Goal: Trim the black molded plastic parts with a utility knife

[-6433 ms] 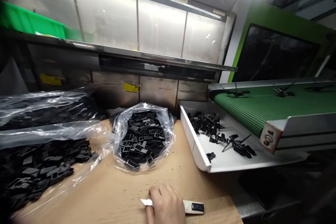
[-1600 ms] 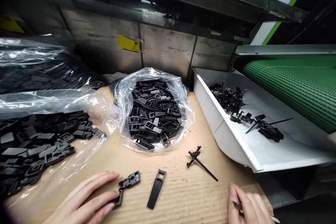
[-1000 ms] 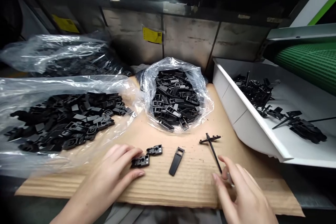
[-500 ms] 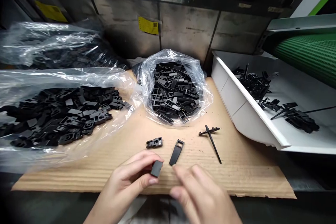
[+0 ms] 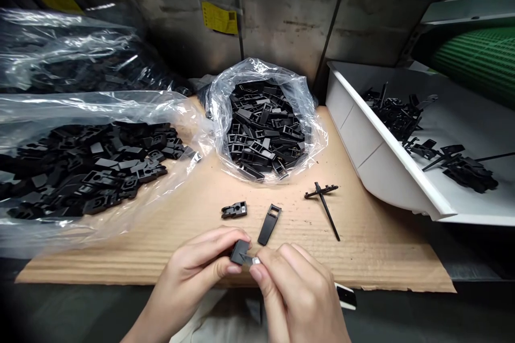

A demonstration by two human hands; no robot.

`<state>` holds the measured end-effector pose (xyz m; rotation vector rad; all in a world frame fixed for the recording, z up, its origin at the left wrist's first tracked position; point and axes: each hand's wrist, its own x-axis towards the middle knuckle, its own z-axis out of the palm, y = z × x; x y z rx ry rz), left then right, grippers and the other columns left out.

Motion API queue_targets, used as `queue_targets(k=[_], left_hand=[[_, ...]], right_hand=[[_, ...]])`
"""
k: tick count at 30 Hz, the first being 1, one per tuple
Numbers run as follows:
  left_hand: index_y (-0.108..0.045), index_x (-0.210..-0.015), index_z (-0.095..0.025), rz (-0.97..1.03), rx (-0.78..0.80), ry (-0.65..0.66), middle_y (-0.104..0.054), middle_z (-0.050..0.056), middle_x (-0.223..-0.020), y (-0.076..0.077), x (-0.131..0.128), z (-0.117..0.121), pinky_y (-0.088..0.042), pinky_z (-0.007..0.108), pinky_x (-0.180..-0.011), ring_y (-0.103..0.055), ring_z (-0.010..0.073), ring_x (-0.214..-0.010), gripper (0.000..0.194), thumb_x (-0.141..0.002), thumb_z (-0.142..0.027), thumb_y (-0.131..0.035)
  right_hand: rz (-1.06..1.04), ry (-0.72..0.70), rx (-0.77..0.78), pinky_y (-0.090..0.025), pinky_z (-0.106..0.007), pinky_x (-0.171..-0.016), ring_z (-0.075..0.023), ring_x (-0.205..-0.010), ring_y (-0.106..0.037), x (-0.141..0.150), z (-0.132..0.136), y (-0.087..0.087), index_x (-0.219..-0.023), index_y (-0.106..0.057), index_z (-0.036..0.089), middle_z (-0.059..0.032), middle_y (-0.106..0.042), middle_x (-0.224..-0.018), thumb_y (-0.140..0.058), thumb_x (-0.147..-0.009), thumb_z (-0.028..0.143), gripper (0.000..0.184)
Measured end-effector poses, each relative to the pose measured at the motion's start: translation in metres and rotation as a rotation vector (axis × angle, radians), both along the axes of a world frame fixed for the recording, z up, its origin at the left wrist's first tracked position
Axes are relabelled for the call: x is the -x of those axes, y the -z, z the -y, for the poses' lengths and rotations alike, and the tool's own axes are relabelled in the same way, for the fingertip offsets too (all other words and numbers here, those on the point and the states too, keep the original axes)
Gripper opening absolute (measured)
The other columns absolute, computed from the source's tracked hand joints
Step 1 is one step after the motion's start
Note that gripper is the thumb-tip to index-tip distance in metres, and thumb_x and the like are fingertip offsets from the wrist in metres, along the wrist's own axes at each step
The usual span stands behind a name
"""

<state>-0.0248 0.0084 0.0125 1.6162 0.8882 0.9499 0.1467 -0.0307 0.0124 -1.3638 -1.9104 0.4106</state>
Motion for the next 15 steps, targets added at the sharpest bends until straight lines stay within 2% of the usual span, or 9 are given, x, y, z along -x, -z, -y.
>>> queue_targets(k=[4,8,11,13,15], left_hand=[[-0.068,-0.088,-0.023,-0.009,0.016,0.052,-0.067,-0.002,-0.084,-0.001,0.002,0.000,-0.044,0.015,-0.073,-0.060,0.0130,-0.080,0.011,-0.079,-0.021,-0.062],[-0.068,-0.095,-0.025,-0.028,-0.018,0.020,-0.068,-0.002,-0.092,0.001,0.002,-0.001,-0.042,0.015,-0.081,-0.060,0.0138,-0.090,0.020,-0.079,-0.016,-0.062],[-0.066,-0.101,-0.027,-0.041,-0.048,-0.003,-0.067,-0.003,-0.100,0.004,0.002,-0.002,-0.041,0.016,-0.085,-0.058,0.0137,-0.097,0.029,-0.079,-0.010,-0.059],[-0.065,-0.103,-0.027,-0.050,-0.067,-0.012,-0.067,-0.002,-0.103,0.005,0.002,-0.001,-0.041,0.017,-0.087,-0.057,0.0141,-0.100,0.032,-0.079,-0.008,-0.058],[-0.065,-0.104,-0.026,-0.052,-0.080,-0.024,-0.066,-0.001,-0.103,0.005,0.002,0.000,-0.041,0.018,-0.087,-0.057,0.0148,-0.100,0.032,-0.079,-0.007,-0.057]], right_hand=[[0.090,0.166,-0.088,-0.045,-0.021,-0.066,-0.0152,-0.078,-0.060,-0.019,-0.003,-0.004,-0.091,-0.059,0.019,-0.0048,-0.061,-0.081,-0.047,-0.086,0.016,0.014],[0.070,-0.037,0.087,-0.048,-0.017,-0.066,-0.0125,-0.080,-0.060,-0.024,0.005,-0.013,-0.104,-0.053,0.022,-0.0036,-0.056,-0.088,-0.046,-0.086,0.018,0.020],[-0.048,-0.074,0.110,-0.046,-0.013,-0.065,-0.0083,-0.071,-0.059,-0.013,0.008,-0.012,-0.113,-0.049,0.026,0.0019,-0.058,-0.081,-0.043,-0.087,0.013,0.030],[-0.149,-0.053,0.130,-0.044,-0.013,-0.058,-0.0064,-0.058,-0.055,-0.003,0.006,-0.009,-0.105,-0.051,0.027,0.0054,-0.058,-0.070,-0.040,-0.088,0.014,0.024],[-0.186,-0.024,0.175,-0.040,-0.015,-0.050,-0.0068,-0.051,-0.050,0.004,0.003,-0.007,-0.083,-0.053,0.024,0.0057,-0.052,-0.061,-0.038,-0.089,0.019,0.017]])
